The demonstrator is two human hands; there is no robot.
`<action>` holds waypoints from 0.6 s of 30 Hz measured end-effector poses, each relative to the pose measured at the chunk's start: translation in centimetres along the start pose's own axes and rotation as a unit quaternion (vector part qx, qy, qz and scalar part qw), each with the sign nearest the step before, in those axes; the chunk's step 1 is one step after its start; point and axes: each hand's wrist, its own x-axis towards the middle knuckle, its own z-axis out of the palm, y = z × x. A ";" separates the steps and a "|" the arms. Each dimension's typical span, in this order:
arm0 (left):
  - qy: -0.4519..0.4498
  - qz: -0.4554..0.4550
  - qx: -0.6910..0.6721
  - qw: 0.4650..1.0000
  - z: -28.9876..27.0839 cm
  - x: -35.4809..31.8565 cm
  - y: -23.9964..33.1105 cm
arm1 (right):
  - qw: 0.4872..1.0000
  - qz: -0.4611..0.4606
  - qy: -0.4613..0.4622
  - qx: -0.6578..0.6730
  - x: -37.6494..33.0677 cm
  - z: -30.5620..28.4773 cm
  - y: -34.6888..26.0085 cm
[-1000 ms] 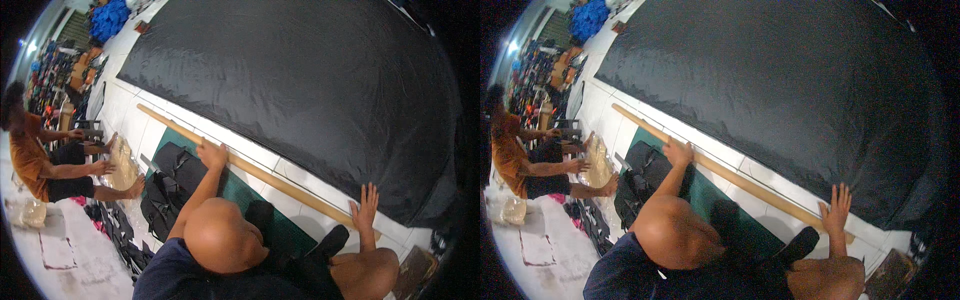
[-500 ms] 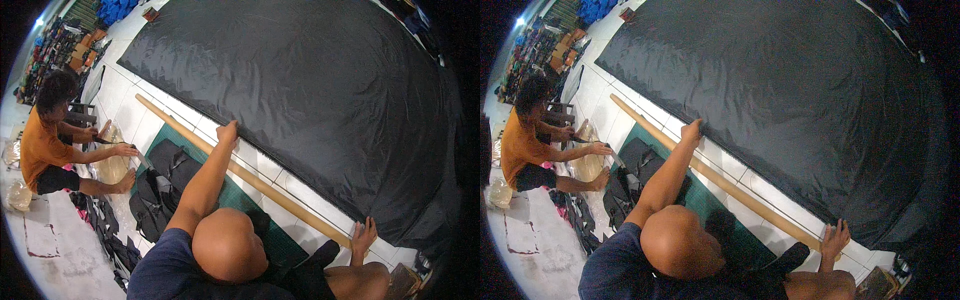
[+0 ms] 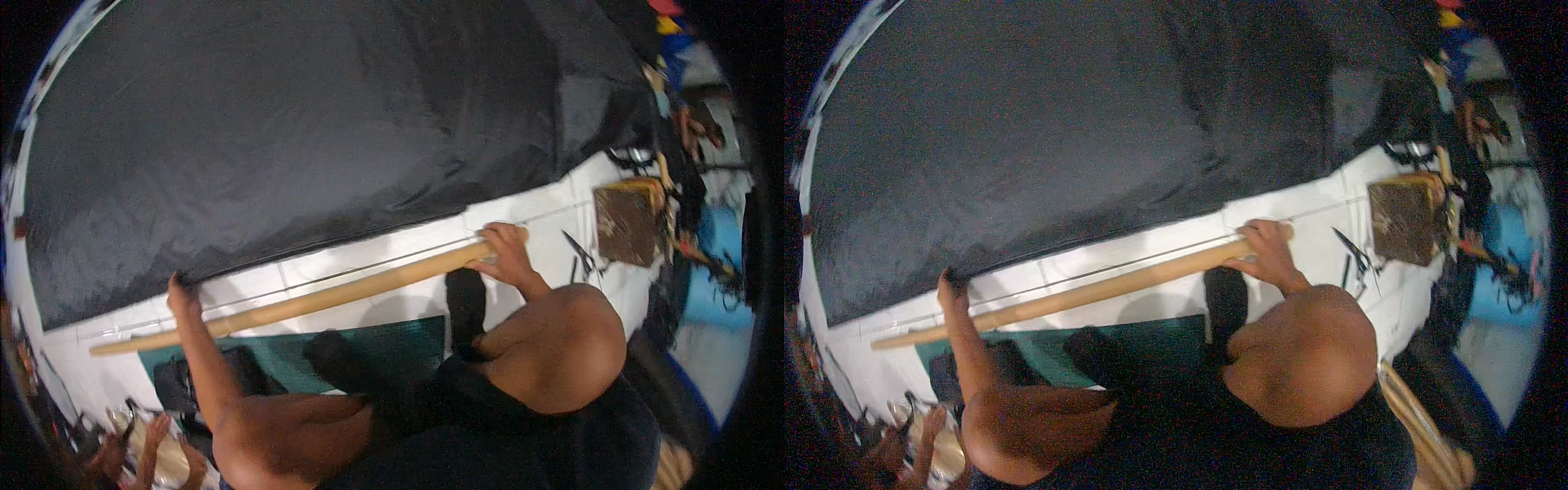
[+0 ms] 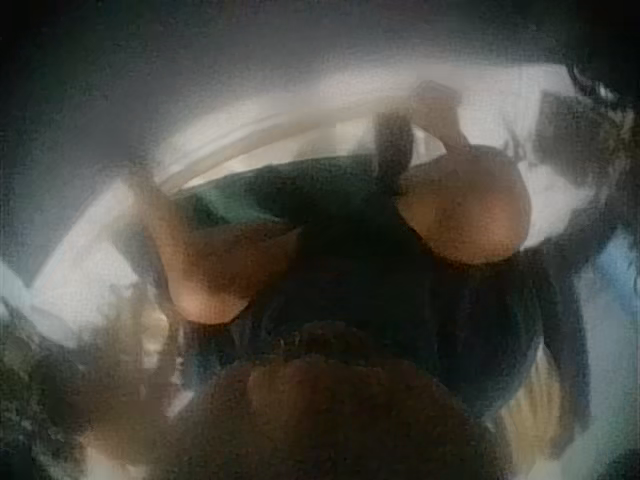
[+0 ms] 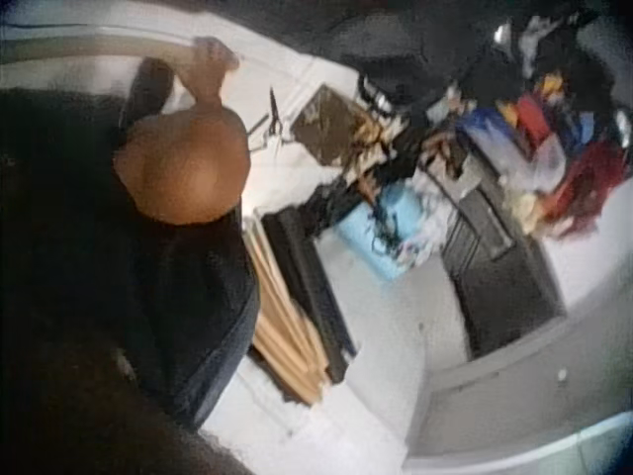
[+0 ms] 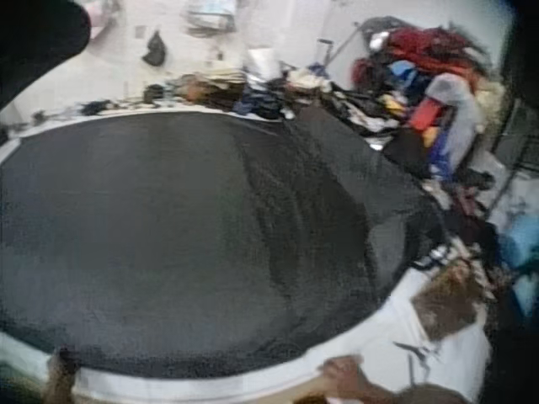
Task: The person spreads a large black fabric on the floor, uses a long wooden stick to measure and mark a curved line, then cuts the fabric along the marked line with scissors. The cut piece is lifted and set aside.
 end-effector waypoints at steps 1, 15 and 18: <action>-0.080 -0.116 -0.209 0.968 0.1 0.9 0.1 | 1.000 0.004 -0.005 -0.013 -1.1 0.4 0.4; -0.038 -0.025 0.015 0.999 -2.5 2.7 0.5 | 0.968 -0.190 0.111 0.123 9.2 3.3 -7.6; 0.058 -0.008 0.072 0.996 2.1 -1.8 0.1 | 0.986 -0.050 0.141 0.070 8.1 0.8 -4.0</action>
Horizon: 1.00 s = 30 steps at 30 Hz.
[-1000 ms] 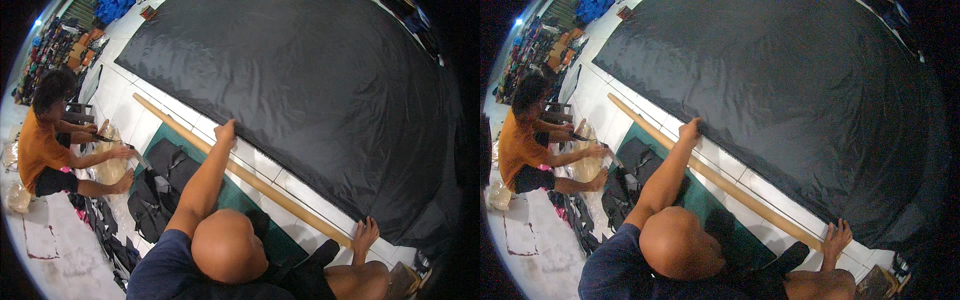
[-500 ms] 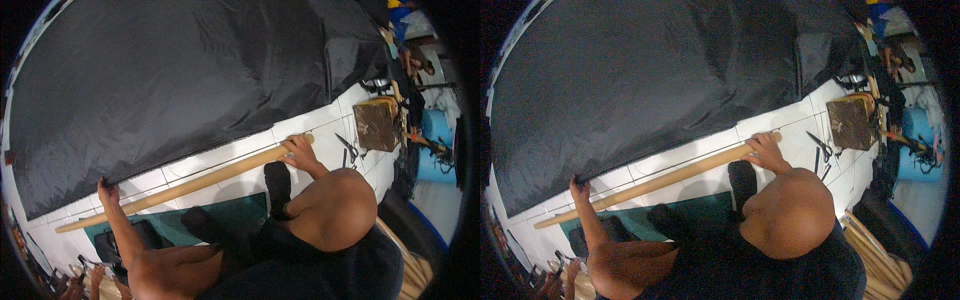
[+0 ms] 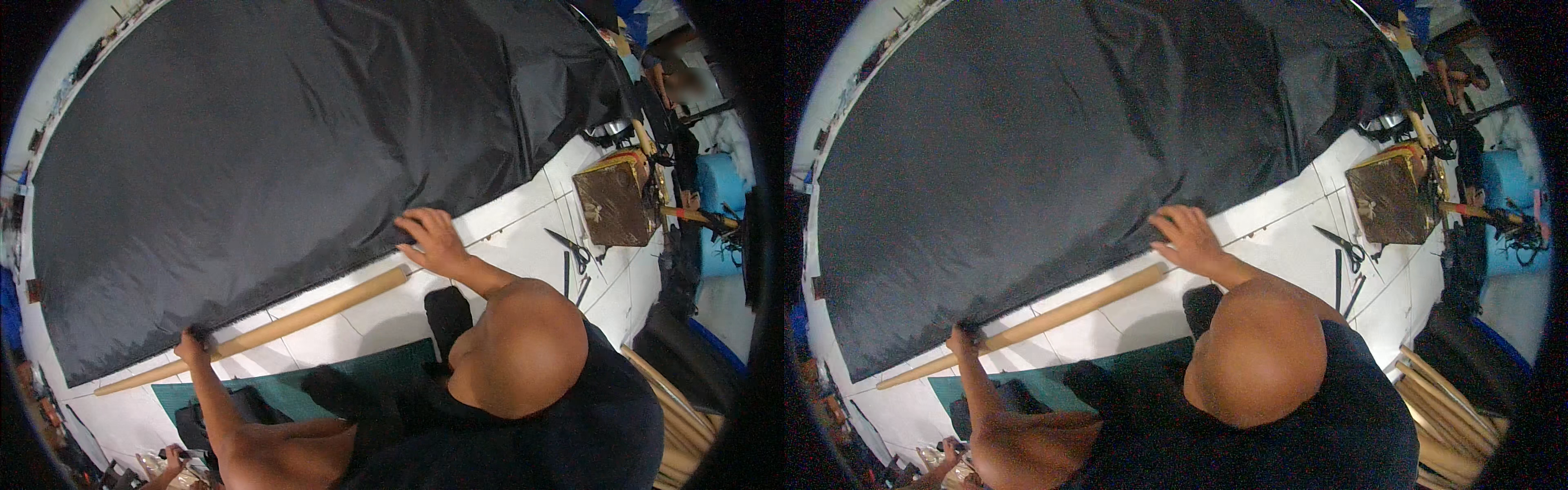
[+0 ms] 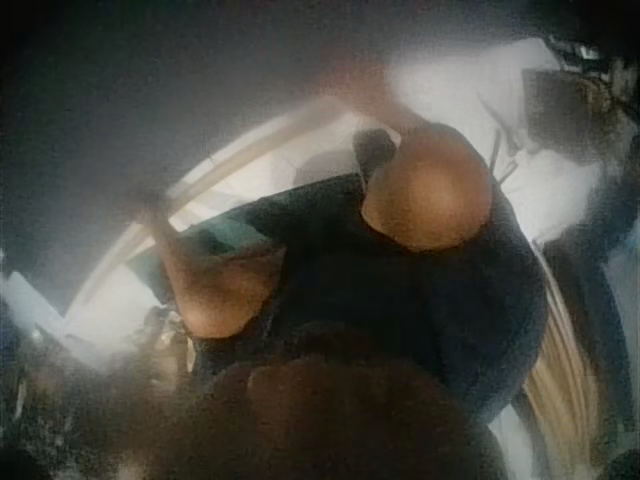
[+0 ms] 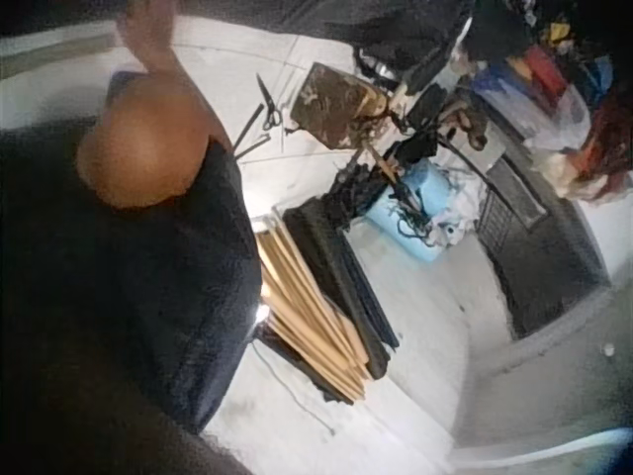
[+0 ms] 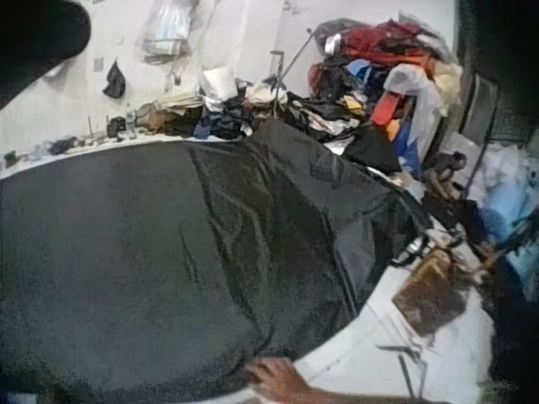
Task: The person spreads a large black fabric on the floor, uses a long wooden stick to measure and mark a curved line, then cuts the fabric along the marked line with scissors. The cut piece is lifted and set aside.
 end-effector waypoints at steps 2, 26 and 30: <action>0.220 0.108 0.301 0.922 2.2 -2.7 1.5 | 0.996 0.017 -0.024 -0.079 -1.1 -0.5 1.6; -0.457 0.554 0.481 0.503 34.4 -38.9 -3.6 | 0.846 0.485 -0.035 -0.218 -37.9 -15.2 26.1; -0.414 0.578 0.440 0.548 33.8 -37.9 -3.8 | 0.880 0.470 -0.021 -0.070 -34.6 -17.5 23.8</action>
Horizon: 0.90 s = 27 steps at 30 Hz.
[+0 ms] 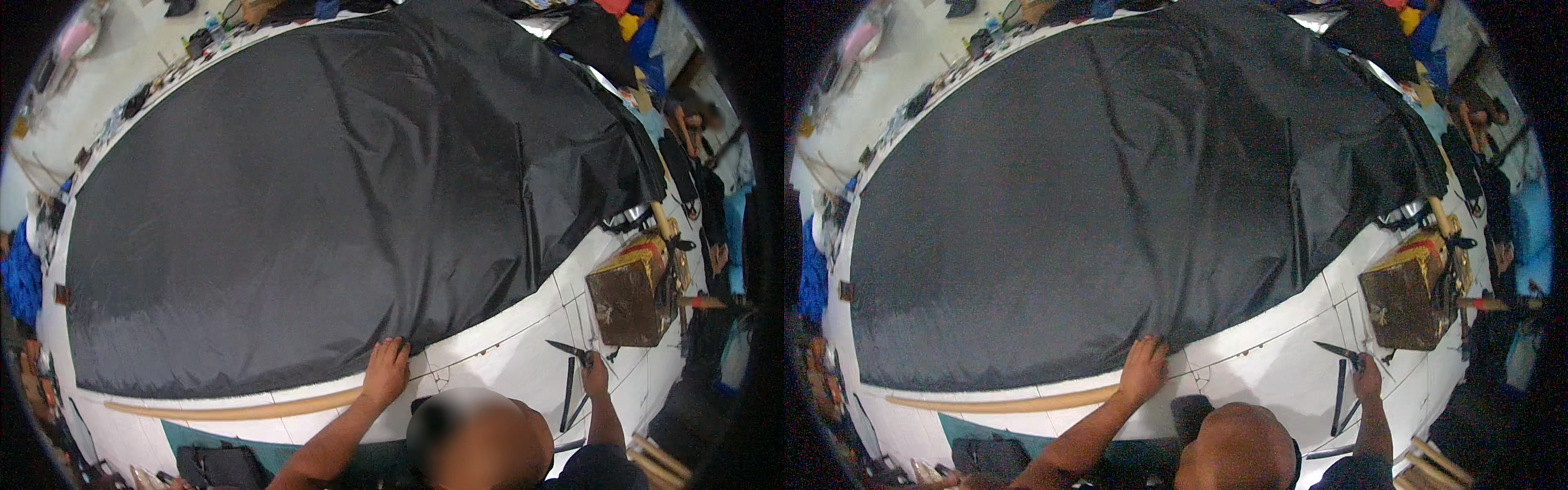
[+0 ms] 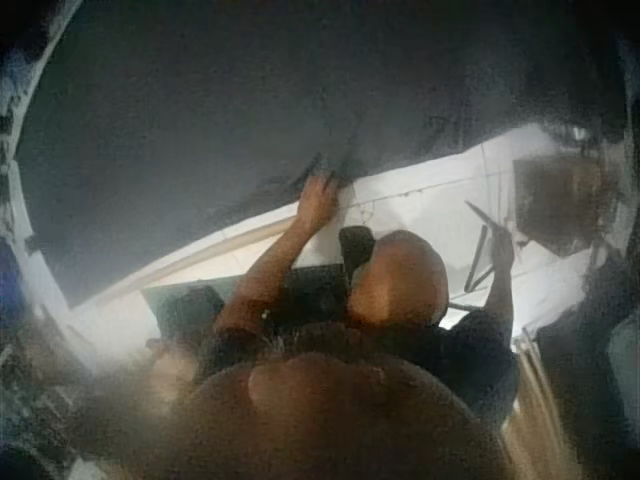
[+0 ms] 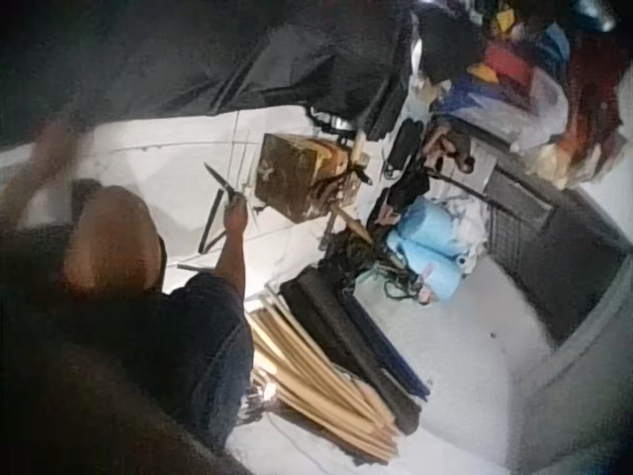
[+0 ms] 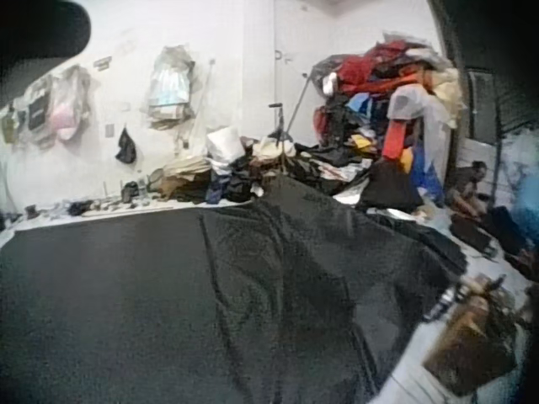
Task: The person spreads a large black fabric on the floor, uses a long wooden stick to measure and mark a curved line, then cuts the fabric along the marked line with scissors. The cut piece is lifted and set aside.
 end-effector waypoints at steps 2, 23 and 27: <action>0.020 0.014 0.020 0.999 -0.4 0.4 0.8 | 0.998 0.013 -0.029 -0.052 -0.8 -0.6 1.0; 0.064 0.008 0.018 0.998 0.6 0.8 1.2 | 0.908 0.099 -0.283 0.293 -10.7 3.0 -25.5; 0.053 -0.001 0.037 0.998 0.5 0.8 2.1 | 0.890 0.087 -0.331 0.300 -10.8 3.8 -28.4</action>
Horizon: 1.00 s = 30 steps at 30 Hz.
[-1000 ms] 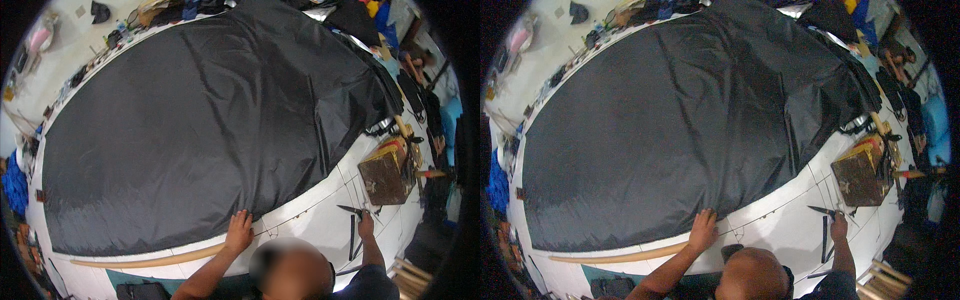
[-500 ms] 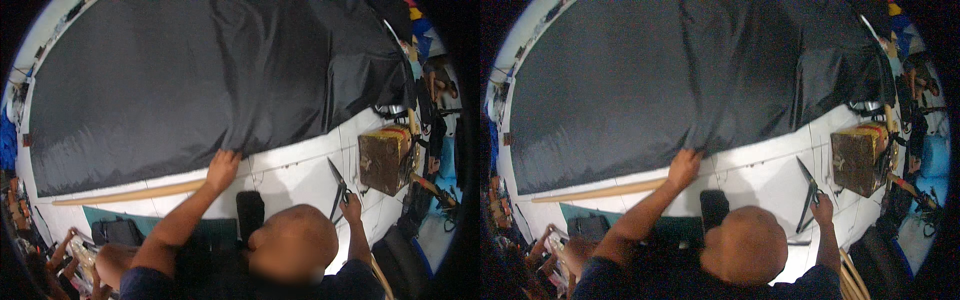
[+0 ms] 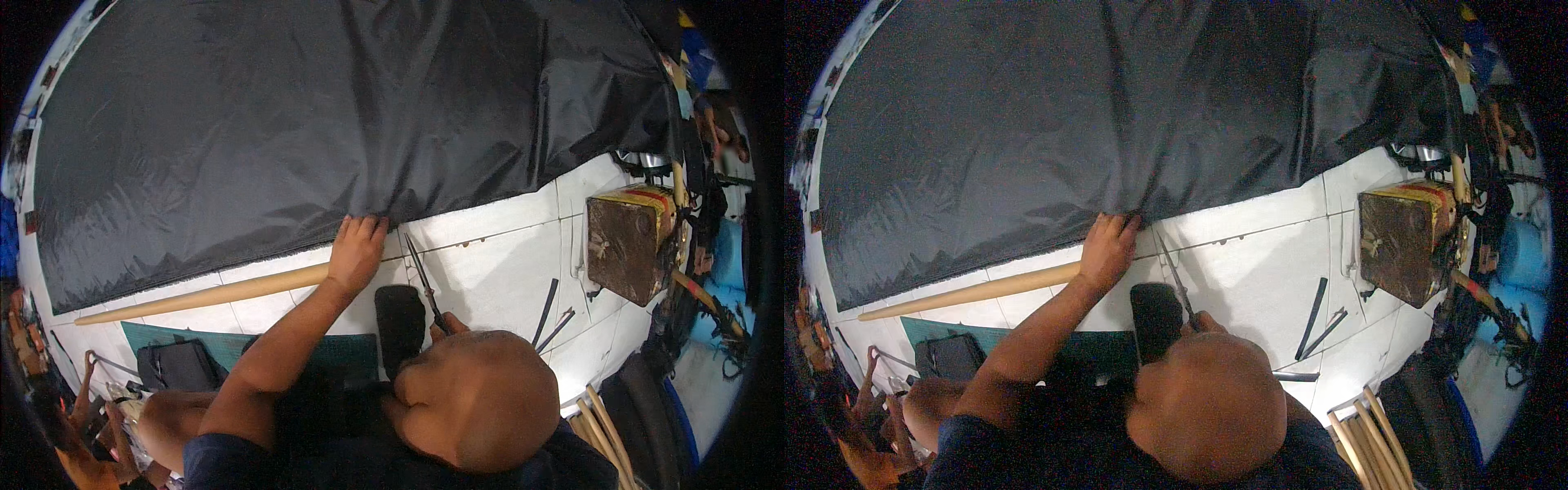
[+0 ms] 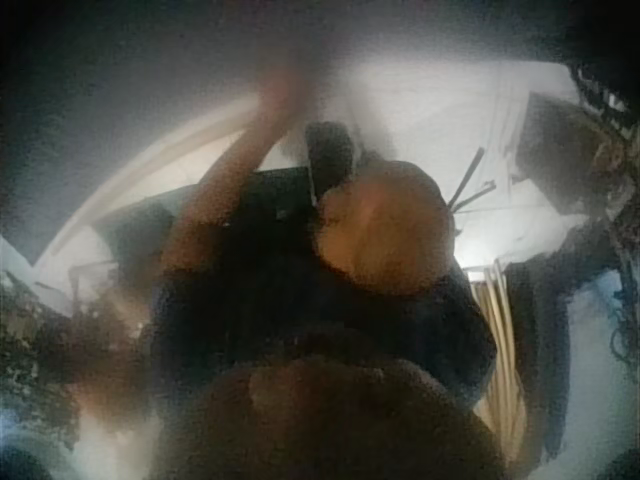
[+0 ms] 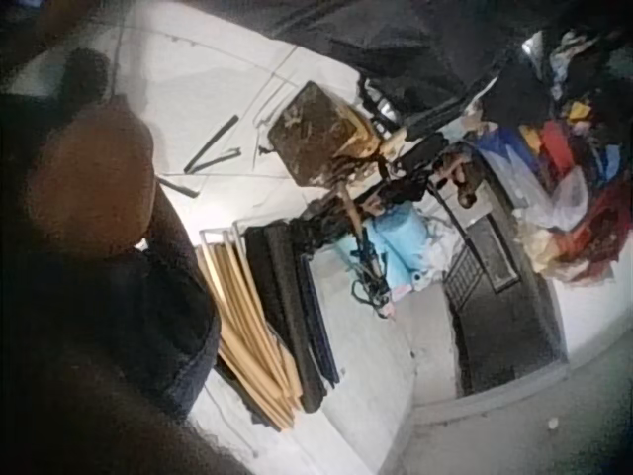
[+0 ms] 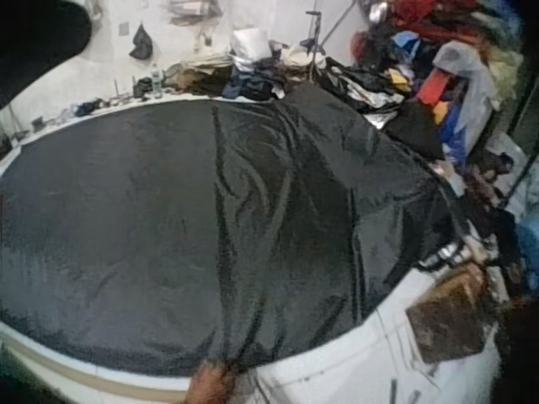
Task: The person spreads a large black fabric on the floor, uses a long wooden stick to measure and mark a curved line, then cuts the fabric along the marked line with scissors. The cut piece is lifted and set aside.
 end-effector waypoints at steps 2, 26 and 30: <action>-0.004 -0.006 0.000 1.000 0.5 -0.2 0.3 | 1.000 -0.001 -0.011 -0.001 0.3 0.6 -0.6; -0.021 0.002 -0.025 0.999 1.0 -1.2 0.7 | 0.997 -0.071 0.017 -0.006 5.5 6.8 -2.6; -0.046 -0.002 -0.020 0.999 0.8 -1.3 0.9 | 0.996 -0.077 0.033 0.006 5.4 7.4 -1.7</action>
